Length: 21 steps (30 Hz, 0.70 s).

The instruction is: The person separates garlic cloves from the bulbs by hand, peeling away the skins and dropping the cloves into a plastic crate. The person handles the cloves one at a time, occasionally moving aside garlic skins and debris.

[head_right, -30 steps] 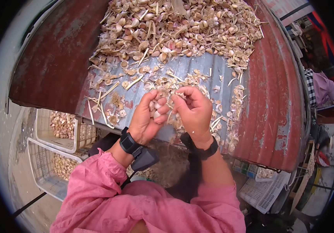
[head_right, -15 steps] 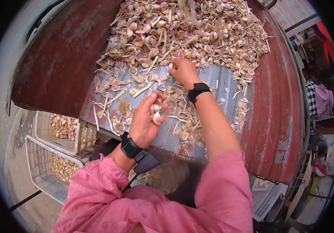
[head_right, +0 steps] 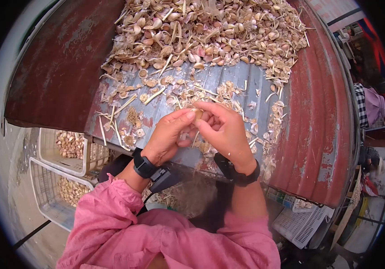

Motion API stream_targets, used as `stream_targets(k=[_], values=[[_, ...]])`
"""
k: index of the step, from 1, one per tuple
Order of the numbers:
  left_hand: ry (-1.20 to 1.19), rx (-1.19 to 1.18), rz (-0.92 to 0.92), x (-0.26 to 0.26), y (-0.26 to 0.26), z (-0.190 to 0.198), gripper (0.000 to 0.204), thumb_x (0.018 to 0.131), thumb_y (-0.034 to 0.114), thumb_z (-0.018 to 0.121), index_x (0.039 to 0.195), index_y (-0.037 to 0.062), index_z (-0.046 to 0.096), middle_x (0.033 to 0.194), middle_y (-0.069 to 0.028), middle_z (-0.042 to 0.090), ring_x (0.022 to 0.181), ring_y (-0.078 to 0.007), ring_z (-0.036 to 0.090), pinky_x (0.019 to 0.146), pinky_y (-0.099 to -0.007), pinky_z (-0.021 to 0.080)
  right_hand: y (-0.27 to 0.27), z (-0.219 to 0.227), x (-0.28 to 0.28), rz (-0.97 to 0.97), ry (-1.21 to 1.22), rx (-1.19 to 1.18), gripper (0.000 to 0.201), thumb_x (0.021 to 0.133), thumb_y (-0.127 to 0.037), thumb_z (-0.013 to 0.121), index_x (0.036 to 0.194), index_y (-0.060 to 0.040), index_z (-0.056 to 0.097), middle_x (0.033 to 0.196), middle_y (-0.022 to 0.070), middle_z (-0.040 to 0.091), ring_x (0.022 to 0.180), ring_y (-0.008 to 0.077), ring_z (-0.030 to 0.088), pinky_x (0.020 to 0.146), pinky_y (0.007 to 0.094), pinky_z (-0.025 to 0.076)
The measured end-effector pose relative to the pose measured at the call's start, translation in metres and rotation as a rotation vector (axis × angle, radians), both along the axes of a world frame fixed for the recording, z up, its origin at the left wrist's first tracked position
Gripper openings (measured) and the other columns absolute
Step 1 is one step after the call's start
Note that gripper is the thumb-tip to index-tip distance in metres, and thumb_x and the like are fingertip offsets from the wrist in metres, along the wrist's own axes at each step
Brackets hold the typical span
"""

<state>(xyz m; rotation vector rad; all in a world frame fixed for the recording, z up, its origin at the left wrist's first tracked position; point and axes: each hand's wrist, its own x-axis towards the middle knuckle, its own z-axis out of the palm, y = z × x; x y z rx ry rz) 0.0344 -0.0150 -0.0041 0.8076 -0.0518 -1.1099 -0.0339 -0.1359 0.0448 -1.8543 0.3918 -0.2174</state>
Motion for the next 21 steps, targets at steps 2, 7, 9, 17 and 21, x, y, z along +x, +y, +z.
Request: stream_targets(k=[2, 7, 9, 17, 21], values=[[0.024, -0.048, -0.046, -0.003, -0.001, 0.003, 0.028, 0.082, 0.024, 0.056, 0.103, 0.0049, 0.054, 0.079, 0.0014, 0.052, 0.062, -0.0057, 0.045, 0.043, -0.0168, 0.029, -0.009, 0.007, -0.009, 0.041, -0.001, 0.073, 0.019, 0.074, -0.005, 0.061, 0.091, 0.0011, 0.057, 0.067, 0.0009, 0.052, 0.056, 0.0046, 0.048, 0.049, 0.0165, 0.038], [-0.257, -0.106, -0.166, -0.017, -0.004, 0.0, 0.029, 0.082, 0.022, 0.055, 0.101, 0.0003, 0.054, 0.071, -0.0002, 0.049, 0.052, -0.0066, 0.041, 0.042, -0.0175, 0.027, -0.017, -0.009, -0.016, 0.112, -0.285, -0.297, 0.01, 0.081, -0.011, 0.056, 0.082, -0.0013, 0.053, 0.064, -0.0014, 0.051, 0.054, 0.003, 0.045, 0.046, 0.0158, 0.034], [-0.229, -0.13, -0.137, -0.021, -0.006, 0.002, 0.029, 0.082, 0.021, 0.055, 0.101, -0.0001, 0.054, 0.07, -0.0003, 0.049, 0.051, -0.0065, 0.04, 0.042, -0.0176, 0.027, -0.017, -0.012, -0.02, 0.026, -0.188, 0.377, 0.01, 0.082, -0.012, 0.055, 0.079, -0.0029, 0.052, 0.064, -0.0017, 0.051, 0.053, 0.0037, 0.046, 0.045, 0.0181, 0.035], [0.036, -0.07, 0.122, -0.024, 0.003, 0.014, 0.02, 0.084, 0.021, 0.05, 0.095, 0.0041, 0.05, 0.073, 0.0, 0.048, 0.055, -0.0079, 0.04, 0.04, -0.0178, 0.027, -0.072, -0.003, -0.019, 0.297, 0.154, -0.219, 0.043, 0.077, -0.027, 0.06, 0.112, -0.0037, 0.051, 0.097, 0.0127, 0.055, 0.087, 0.0194, 0.054, 0.076, 0.0286, 0.042], [0.334, -0.072, 0.336, -0.024, 0.041, 0.006, 0.017, 0.085, 0.023, 0.046, 0.094, 0.0085, 0.048, 0.084, -0.0032, 0.051, 0.06, -0.0093, 0.046, 0.041, -0.0185, 0.032, -0.089, -0.061, 0.028, 0.02, 0.13, -0.704, 0.06, 0.073, -0.044, 0.06, 0.122, -0.0122, 0.045, 0.128, 0.0231, 0.032, 0.119, 0.0342, 0.031, 0.096, 0.0397, 0.027]])
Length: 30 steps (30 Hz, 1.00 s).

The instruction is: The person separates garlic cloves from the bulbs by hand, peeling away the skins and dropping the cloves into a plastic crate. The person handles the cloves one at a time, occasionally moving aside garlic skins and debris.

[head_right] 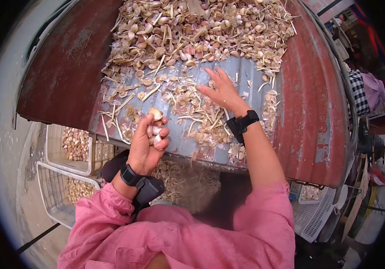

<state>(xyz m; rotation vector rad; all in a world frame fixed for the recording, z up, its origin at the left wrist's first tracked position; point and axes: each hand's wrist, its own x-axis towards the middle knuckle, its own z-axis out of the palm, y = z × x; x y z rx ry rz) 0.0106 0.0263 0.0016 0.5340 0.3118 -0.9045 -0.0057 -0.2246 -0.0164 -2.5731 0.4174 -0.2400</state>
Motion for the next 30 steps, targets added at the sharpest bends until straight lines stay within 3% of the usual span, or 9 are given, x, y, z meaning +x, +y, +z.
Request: stream_targets(k=[5, 11, 13, 14, 17, 20, 23, 26, 30], values=[[-0.026, 0.146, 0.287, 0.006, 0.101, -0.001, 0.015, 0.085, 0.023, 0.048, 0.09, 0.0089, 0.048, 0.081, -0.003, 0.05, 0.059, -0.0083, 0.046, 0.036, -0.0164, 0.029, 0.037, -0.014, 0.03, 0.548, 0.263, -0.052, 0.067, 0.074, -0.053, 0.052, 0.128, -0.0179, 0.036, 0.136, 0.0221, 0.016, 0.127, 0.0362, 0.012, 0.102, 0.0433, 0.012], [-0.068, 0.434, 0.627, 0.061, 0.227, -0.055, 0.017, 0.086, 0.024, 0.045, 0.081, 0.0079, 0.048, 0.074, -0.0018, 0.051, 0.058, -0.01, 0.048, 0.039, -0.0213, 0.034, 0.111, 0.015, -0.063, 0.848, 0.334, 0.092, 0.067, 0.072, -0.053, 0.052, 0.126, -0.0142, 0.039, 0.135, 0.0229, 0.02, 0.127, 0.0358, 0.014, 0.102, 0.0435, 0.011], [0.001, 0.501, 0.662, 0.103, 0.269, -0.093, 0.024, 0.084, 0.03, 0.047, 0.085, 0.0059, 0.049, 0.073, -0.004, 0.051, 0.061, -0.0137, 0.052, 0.048, -0.0237, 0.043, 0.134, 0.03, -0.1, 0.933, 0.337, 0.186, 0.062, 0.074, -0.053, 0.053, 0.118, -0.0091, 0.048, 0.129, 0.0203, 0.031, 0.124, 0.037, 0.02, 0.101, 0.0441, 0.015], [0.13, 0.451, 0.677, 0.134, 0.293, -0.114, 0.037, 0.083, 0.038, 0.047, 0.099, 0.0042, 0.048, 0.089, -0.01, 0.053, 0.08, -0.0208, 0.054, 0.063, -0.0321, 0.049, 0.14, 0.035, -0.114, 0.923, 0.365, 0.261, 0.055, 0.075, -0.048, 0.054, 0.113, -0.0085, 0.052, 0.124, 0.0188, 0.039, 0.122, 0.0374, 0.024, 0.1, 0.0443, 0.018], [0.024, 0.722, 0.742, 0.153, 0.288, -0.068, 0.049, 0.081, 0.036, 0.049, 0.117, 0.0039, 0.039, 0.111, -0.0188, 0.046, 0.104, -0.029, 0.045, 0.079, -0.0429, 0.045, 0.137, 0.063, -0.116, 0.651, 0.407, 0.566, 0.026, 0.079, -0.024, 0.057, 0.096, -0.0056, 0.061, 0.102, 0.0128, 0.055, 0.099, 0.0249, 0.051, 0.084, 0.0318, 0.04], [0.184, 0.763, 0.948, 0.142, 0.259, -0.044, 0.057, 0.083, 0.039, 0.047, 0.125, 0.0031, 0.031, 0.124, -0.0178, 0.036, 0.117, -0.027, 0.034, 0.09, -0.0459, 0.036, 0.096, 0.059, -0.072, 0.294, 0.221, 0.452, 0.016, 0.075, -0.009, 0.057, 0.087, -0.0032, 0.064, 0.076, 0.0084, 0.06, 0.067, 0.0196, 0.057, 0.061, 0.0278, 0.045], [-0.409, 0.525, 0.703, 0.099, 0.227, -0.044, 0.043, 0.087, 0.035, 0.041, 0.115, 0.0025, 0.044, 0.111, -0.011, 0.05, 0.103, -0.0202, 0.047, 0.085, -0.0355, 0.04, 0.045, 0.04, 0.001, 0.11, -0.02, 0.24, 0.017, 0.074, -0.007, 0.056, 0.089, -0.0039, 0.064, 0.077, 0.0078, 0.059, 0.065, 0.0161, 0.056, 0.06, 0.0256, 0.045], [-0.581, 0.429, 0.543, 0.046, 0.142, 0.0, 0.022, 0.087, 0.02, 0.044, 0.094, 0.001, 0.054, 0.077, -0.0061, 0.059, 0.071, -0.014, 0.057, 0.061, -0.0239, 0.046, 0.013, 0.011, 0.07, 0.075, -0.123, -0.098, 0.017, 0.072, -0.009, 0.058, 0.087, -0.007, 0.065, 0.081, 0.0118, 0.062, 0.072, 0.0232, 0.059, 0.067, 0.0308, 0.046], [-0.573, 0.247, 0.268, 0.032, 0.043, 0.025, 0.021, 0.087, 0.018, 0.045, 0.091, -0.0003, 0.055, 0.073, -0.005, 0.058, 0.066, -0.0139, 0.056, 0.061, -0.0243, 0.046, -0.008, -0.018, 0.109, 0.269, 0.13, -0.336, 0.016, 0.071, -0.011, 0.061, 0.085, -0.0046, 0.064, 0.078, 0.0106, 0.062, 0.073, 0.0216, 0.06, 0.068, 0.0297, 0.048]])
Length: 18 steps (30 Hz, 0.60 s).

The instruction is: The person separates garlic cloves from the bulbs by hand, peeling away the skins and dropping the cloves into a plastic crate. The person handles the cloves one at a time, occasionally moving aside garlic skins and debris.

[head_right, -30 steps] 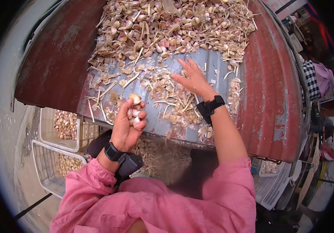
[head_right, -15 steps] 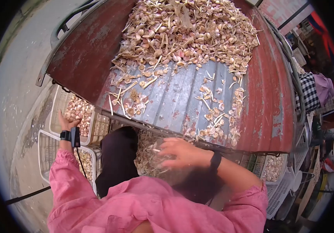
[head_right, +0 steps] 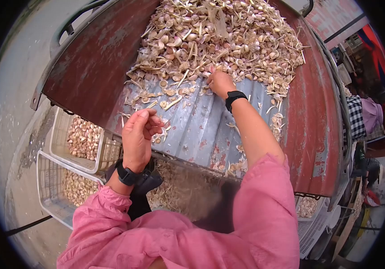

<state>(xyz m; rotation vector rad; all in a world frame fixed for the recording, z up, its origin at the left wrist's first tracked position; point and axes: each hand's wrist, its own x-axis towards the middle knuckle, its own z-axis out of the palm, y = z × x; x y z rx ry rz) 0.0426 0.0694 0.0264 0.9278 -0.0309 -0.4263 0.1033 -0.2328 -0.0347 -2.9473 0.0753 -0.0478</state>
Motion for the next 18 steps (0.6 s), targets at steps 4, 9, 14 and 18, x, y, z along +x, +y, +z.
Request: stream_targets(k=[4, 9, 14, 18], values=[[0.251, -0.092, -0.141, 0.004, -0.058, -0.014, 0.021, 0.087, 0.02, 0.045, 0.095, 0.0027, 0.054, 0.076, -0.0027, 0.056, 0.072, -0.0132, 0.056, 0.062, -0.0249, 0.045, 0.008, 0.023, -0.033, -0.441, 0.25, 1.225, 0.019, 0.08, -0.018, 0.058, 0.087, -0.0012, 0.057, 0.075, 0.0038, 0.058, 0.068, 0.0092, 0.057, 0.063, 0.0207, 0.05], [0.442, -0.12, -0.203, 0.0, -0.079, -0.042, 0.022, 0.087, 0.021, 0.044, 0.097, 0.0028, 0.054, 0.081, -0.0025, 0.056, 0.075, -0.0127, 0.055, 0.063, -0.0249, 0.044, 0.032, 0.056, -0.095, -0.311, 0.248, 1.878, 0.02, 0.085, -0.013, 0.049, 0.101, 0.0001, 0.049, 0.085, 0.0064, 0.056, 0.07, 0.0093, 0.056, 0.063, 0.0208, 0.05], [0.482, -0.206, -0.341, -0.006, -0.084, -0.042, 0.022, 0.087, 0.02, 0.043, 0.098, 0.0033, 0.053, 0.082, -0.0022, 0.056, 0.076, -0.0128, 0.055, 0.064, -0.0253, 0.044, 0.056, 0.073, -0.114, -0.138, 0.226, 1.958, 0.024, 0.086, -0.015, 0.048, 0.104, -0.0004, 0.044, 0.091, 0.0104, 0.053, 0.067, 0.0101, 0.055, 0.06, 0.021, 0.049], [0.505, -0.211, -0.299, -0.005, -0.085, -0.05, 0.022, 0.087, 0.02, 0.043, 0.098, 0.004, 0.053, 0.082, -0.0017, 0.056, 0.074, -0.0123, 0.055, 0.065, -0.0252, 0.045, 0.074, 0.083, -0.108, -0.19, 0.17, 1.757, 0.022, 0.085, -0.016, 0.051, 0.1, -0.0013, 0.046, 0.086, 0.0083, 0.053, 0.065, 0.0107, 0.055, 0.058, 0.0218, 0.048]])
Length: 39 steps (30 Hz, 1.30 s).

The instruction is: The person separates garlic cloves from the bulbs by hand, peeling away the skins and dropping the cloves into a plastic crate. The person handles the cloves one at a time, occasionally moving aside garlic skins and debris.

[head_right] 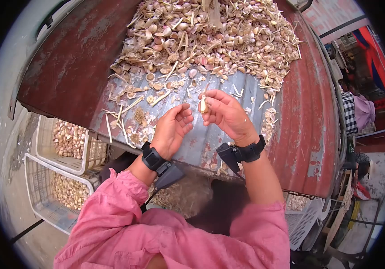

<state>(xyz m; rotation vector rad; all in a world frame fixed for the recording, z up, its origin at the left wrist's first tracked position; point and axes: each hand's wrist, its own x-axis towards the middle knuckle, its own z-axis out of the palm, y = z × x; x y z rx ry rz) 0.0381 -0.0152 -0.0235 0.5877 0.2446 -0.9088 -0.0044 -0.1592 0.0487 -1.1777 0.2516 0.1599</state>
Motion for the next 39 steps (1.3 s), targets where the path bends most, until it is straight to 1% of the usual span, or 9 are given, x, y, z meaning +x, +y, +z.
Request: stream_targets(k=[6, 10, 12, 15, 19, 21, 27, 32, 39], values=[[0.179, 0.103, 0.101, 0.004, -0.006, -0.02, 0.018, 0.086, 0.019, 0.045, 0.093, 0.0062, 0.055, 0.075, 0.0006, 0.055, 0.066, -0.0096, 0.055, 0.056, -0.0237, 0.047, 0.132, 0.071, 0.006, 0.449, -0.33, -0.297, 0.028, 0.081, -0.008, 0.055, 0.107, 0.0026, 0.05, 0.081, 0.0043, 0.057, 0.067, 0.0099, 0.058, 0.058, 0.0208, 0.047], [0.134, 0.062, 0.168, 0.004, 0.011, -0.006, 0.02, 0.085, 0.02, 0.045, 0.094, 0.004, 0.053, 0.078, -0.0009, 0.053, 0.069, -0.0101, 0.051, 0.06, -0.0239, 0.042, 0.057, 0.033, 0.064, -0.091, -0.323, -0.968, 0.016, 0.074, -0.003, 0.054, 0.088, -0.0005, 0.061, 0.079, 0.012, 0.059, 0.071, 0.0179, 0.06, 0.063, 0.0277, 0.047], [0.137, 0.047, 0.18, 0.009, 0.013, -0.003, 0.019, 0.085, 0.019, 0.045, 0.093, 0.0041, 0.053, 0.077, -0.0007, 0.053, 0.068, -0.0102, 0.051, 0.06, -0.024, 0.042, -0.008, -0.013, 0.085, -0.116, -0.382, -1.535, 0.02, 0.07, -0.001, 0.055, 0.089, -0.0034, 0.062, 0.084, 0.0129, 0.059, 0.082, 0.0251, 0.058, 0.073, 0.0313, 0.046], [0.141, 0.019, 0.171, 0.013, 0.009, -0.003, 0.02, 0.087, 0.019, 0.042, 0.095, 0.0045, 0.054, 0.074, 0.0007, 0.053, 0.065, -0.0097, 0.052, 0.059, -0.023, 0.044, -0.044, -0.063, 0.103, -0.025, -0.333, -1.62, 0.024, 0.068, -0.001, 0.056, 0.091, -0.0063, 0.063, 0.089, 0.0124, 0.059, 0.09, 0.029, 0.055, 0.08, 0.0331, 0.043], [0.15, 0.021, 0.166, 0.017, 0.008, -0.003, 0.02, 0.087, 0.02, 0.042, 0.095, 0.0046, 0.054, 0.074, 0.0008, 0.053, 0.065, -0.0097, 0.052, 0.059, -0.024, 0.044, -0.051, -0.07, 0.108, 0.241, -0.189, -1.509, 0.024, 0.069, -0.005, 0.061, 0.093, -0.0062, 0.062, 0.079, 0.0098, 0.061, 0.076, 0.0234, 0.06, 0.074, 0.0302, 0.047], [0.151, 0.024, 0.162, 0.019, 0.011, -0.001, 0.02, 0.087, 0.02, 0.042, 0.094, 0.0047, 0.054, 0.075, 0.0008, 0.053, 0.065, -0.0097, 0.052, 0.059, -0.0242, 0.044, -0.039, -0.063, 0.095, 0.116, 0.206, -0.964, 0.021, 0.075, -0.008, 0.061, 0.095, 0.0003, 0.06, 0.072, 0.0056, 0.059, 0.067, 0.0108, 0.056, 0.062, 0.0246, 0.048], [0.156, 0.025, 0.17, 0.019, 0.008, 0.004, 0.021, 0.086, 0.019, 0.043, 0.096, 0.004, 0.053, 0.075, -0.0004, 0.052, 0.066, -0.0104, 0.05, 0.059, -0.024, 0.042, 0.029, 0.024, 0.017, 0.098, -0.123, -0.151, 0.024, 0.074, -0.005, 0.062, 0.095, 0.0045, 0.054, 0.081, 0.0077, 0.058, 0.065, 0.0125, 0.057, 0.059, 0.0242, 0.048], [0.174, 0.036, 0.15, 0.013, 0.008, -0.006, 0.019, 0.087, 0.019, 0.043, 0.096, 0.0039, 0.052, 0.073, 0.0006, 0.052, 0.064, -0.0095, 0.051, 0.057, -0.0231, 0.045, 0.081, 0.113, 0.002, 0.838, -0.846, 0.176, 0.016, 0.069, -0.004, 0.065, 0.08, 0.005, 0.058, 0.069, 0.0149, 0.057, 0.066, 0.0194, 0.058, 0.056, 0.0264, 0.046], [0.164, 0.012, 0.128, 0.01, 0.006, -0.007, 0.018, 0.087, 0.018, 0.043, 0.095, 0.005, 0.052, 0.073, 0.001, 0.052, 0.063, -0.0095, 0.051, 0.057, -0.0229, 0.045, 0.111, 0.132, -0.041, 0.283, -0.952, 0.169, 0.009, 0.075, 0.001, 0.055, 0.075, 0.0058, 0.062, 0.083, 0.0192, 0.059, 0.065, 0.0234, 0.059, 0.052, 0.0266, 0.05]])
